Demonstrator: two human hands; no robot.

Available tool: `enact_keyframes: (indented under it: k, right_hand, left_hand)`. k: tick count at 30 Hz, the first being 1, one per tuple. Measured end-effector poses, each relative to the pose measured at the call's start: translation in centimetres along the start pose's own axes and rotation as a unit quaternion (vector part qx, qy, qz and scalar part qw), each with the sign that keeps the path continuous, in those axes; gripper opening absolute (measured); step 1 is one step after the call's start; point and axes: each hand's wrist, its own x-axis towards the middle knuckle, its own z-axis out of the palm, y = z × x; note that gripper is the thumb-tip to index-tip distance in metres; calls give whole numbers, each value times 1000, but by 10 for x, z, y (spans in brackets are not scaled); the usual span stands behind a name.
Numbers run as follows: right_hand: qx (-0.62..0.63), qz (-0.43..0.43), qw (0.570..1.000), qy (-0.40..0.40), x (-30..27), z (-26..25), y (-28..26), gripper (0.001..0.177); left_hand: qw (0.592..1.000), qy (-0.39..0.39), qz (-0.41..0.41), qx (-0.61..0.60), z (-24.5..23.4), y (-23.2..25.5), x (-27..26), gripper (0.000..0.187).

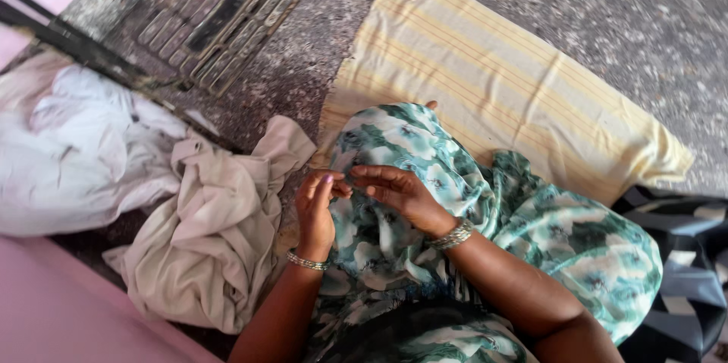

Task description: The person folds a white shirt on a mat on the floor, smoothing the fabric by hand and tucking the sleeves and sides to create a flat rectangle.

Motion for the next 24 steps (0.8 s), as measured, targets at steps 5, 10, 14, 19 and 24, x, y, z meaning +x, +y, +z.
enact_keyframes:
  k: [5, 10, 14, 19, 24]
  right_hand:
    - [-3, 10, 998, -67, 46, 38, -3, 53]
    - [-34, 46, 986, -157, 100, 68, -2, 57]
    - [-36, 38, 976, -210, 137, 88, 14, 60]
    - [-23, 74, 974, -213, 187, 90, 59, 59]
    - [-74, 66, 970, -221, 207, 74, 79, 62]
  left_hand:
    - [995, 76, 41, -41, 11, -12, 5, 13]
    - [983, 116, 132, -57, -27, 6, 19, 12]
    - [976, 171, 137, 9, -57, 36, 25, 12]
    - [966, 216, 120, 76, -87, 43, 32, 14]
    - [867, 337, 153, 333, -167, 40, 59, 26]
